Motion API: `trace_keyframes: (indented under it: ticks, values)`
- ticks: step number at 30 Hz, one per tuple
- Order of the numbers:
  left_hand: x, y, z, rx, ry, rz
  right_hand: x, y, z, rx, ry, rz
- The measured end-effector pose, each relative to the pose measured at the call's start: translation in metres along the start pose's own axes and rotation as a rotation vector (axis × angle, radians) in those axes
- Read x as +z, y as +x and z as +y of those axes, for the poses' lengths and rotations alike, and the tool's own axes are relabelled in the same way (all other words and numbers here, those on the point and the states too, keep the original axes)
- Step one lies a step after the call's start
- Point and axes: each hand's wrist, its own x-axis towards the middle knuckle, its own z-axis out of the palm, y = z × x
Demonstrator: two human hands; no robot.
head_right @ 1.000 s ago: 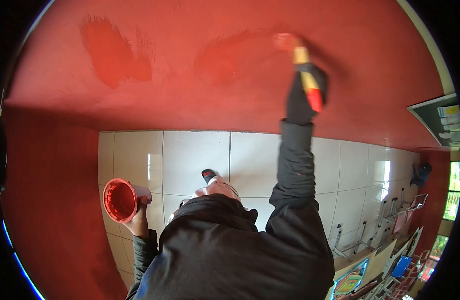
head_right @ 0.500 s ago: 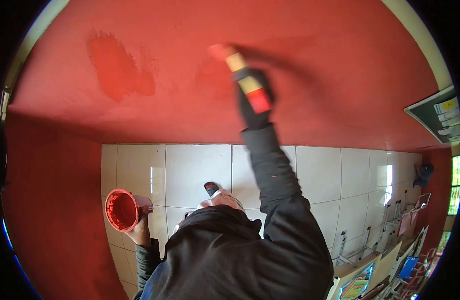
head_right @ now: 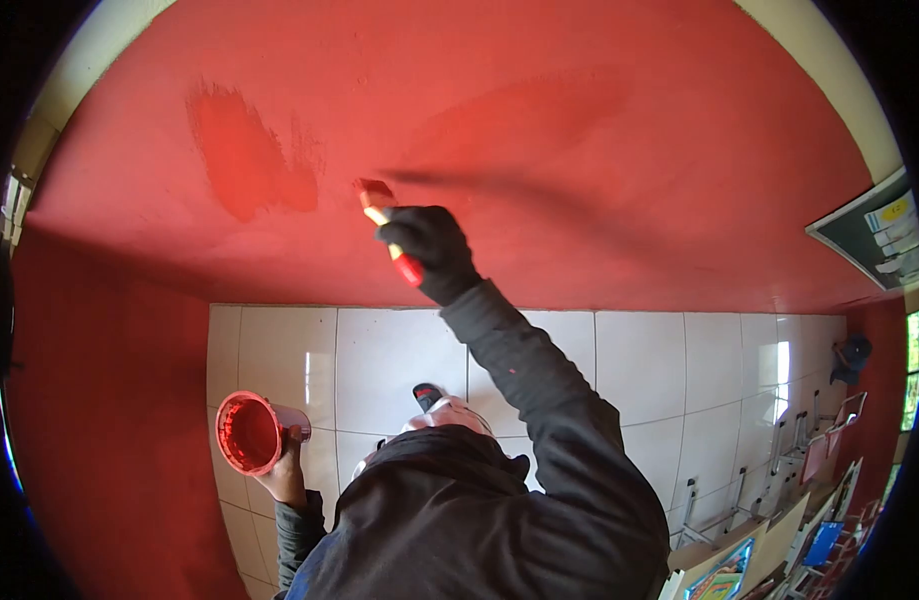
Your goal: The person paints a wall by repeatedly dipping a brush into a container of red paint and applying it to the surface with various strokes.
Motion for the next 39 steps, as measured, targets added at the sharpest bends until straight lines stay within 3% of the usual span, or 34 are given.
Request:
trace_keyframes:
  ticks: [1, 2, 3, 4, 9, 11, 12, 13, 14, 17, 19, 20, 22, 24, 27, 28, 29, 30, 31, 33, 34, 35, 36, 39]
  values:
    - [0.002, 0.0, 0.002, 0.016, 0.009, -0.007, -0.012, 0.004, 0.002, 0.081, 0.035, 0.02]
    - [0.003, -0.001, 0.003, 0.028, 0.019, -0.016, -0.035, 0.019, -0.001, 0.297, -0.078, 0.085]
    - [0.002, -0.001, 0.001, 0.027, 0.013, -0.012, -0.066, 0.036, 0.002, 0.398, 0.006, 0.268]
    - [0.002, -0.001, -0.002, 0.043, 0.026, -0.011, -0.097, 0.052, 0.011, 0.333, -0.129, 0.442]
    - [0.006, -0.001, -0.002, 0.082, -0.007, -0.001, -0.151, 0.084, 0.011, 0.071, -0.57, 0.713]
    - [0.006, 0.0, 0.0, 0.071, -0.01, -0.009, -0.115, 0.072, 0.022, -0.071, -0.485, 0.449]
    - [0.005, 0.0, 0.0, 0.081, -0.015, -0.018, -0.083, 0.059, 0.018, 0.222, 0.237, 0.377]
    - [0.003, 0.0, -0.002, 0.087, -0.026, -0.016, -0.058, 0.043, 0.018, 0.006, -0.328, 0.214]
    - [0.003, 0.001, -0.002, 0.092, -0.039, -0.012, -0.041, 0.039, 0.003, -0.044, -0.357, 0.085]
    - [0.004, 0.002, 0.006, 0.121, -0.084, -0.019, -0.021, 0.038, -0.018, -0.07, -0.109, -0.018]
    - [0.002, 0.004, 0.003, 0.139, -0.079, -0.033, -0.031, 0.038, -0.003, 0.197, 0.191, 0.25]
    - [0.001, 0.003, 0.001, 0.144, -0.067, -0.046, -0.063, 0.061, -0.006, 0.252, 0.103, 0.371]
    - [0.001, 0.002, -0.003, 0.154, -0.059, -0.024, -0.122, 0.086, 0.006, 0.157, -0.318, 0.612]
    - [0.006, 0.003, -0.004, 0.166, -0.058, 0.001, -0.157, 0.098, 0.013, 0.0, -0.41, 0.872]
    - [0.01, -0.001, 0.0, 0.159, -0.069, 0.024, -0.138, 0.083, 0.021, 0.135, -0.501, 0.735]
    - [0.009, -0.001, 0.001, 0.098, -0.079, 0.03, -0.111, 0.077, 0.027, 0.095, -0.386, 0.609]
    - [0.008, -0.002, 0.0, 0.037, -0.089, 0.029, -0.077, 0.059, 0.03, 0.229, 0.237, 0.541]
    - [0.001, -0.001, -0.009, -0.062, -0.073, -0.007, -0.058, 0.051, 0.009, 0.474, 0.629, 0.372]
    - [0.0, -0.001, -0.011, -0.05, -0.084, -0.019, -0.032, 0.031, 0.007, 0.488, 0.568, 0.259]
    - [-0.001, 0.002, -0.014, 0.065, -0.088, -0.014, -0.037, 0.047, -0.02, -0.104, -0.169, 0.028]
    - [0.005, 0.001, -0.005, 0.134, -0.108, 0.01, -0.039, 0.047, -0.019, 0.012, 0.012, 0.104]
    - [0.004, 0.002, -0.007, 0.14, -0.11, 0.022, -0.048, 0.042, -0.007, 0.326, -0.01, 0.14]
    - [0.002, 0.002, -0.01, 0.142, -0.101, 0.011, -0.069, 0.043, 0.021, 0.376, -0.028, 0.379]
    - [0.004, 0.001, -0.017, 0.129, -0.096, 0.035, -0.157, 0.073, 0.023, 0.287, -0.379, 0.604]
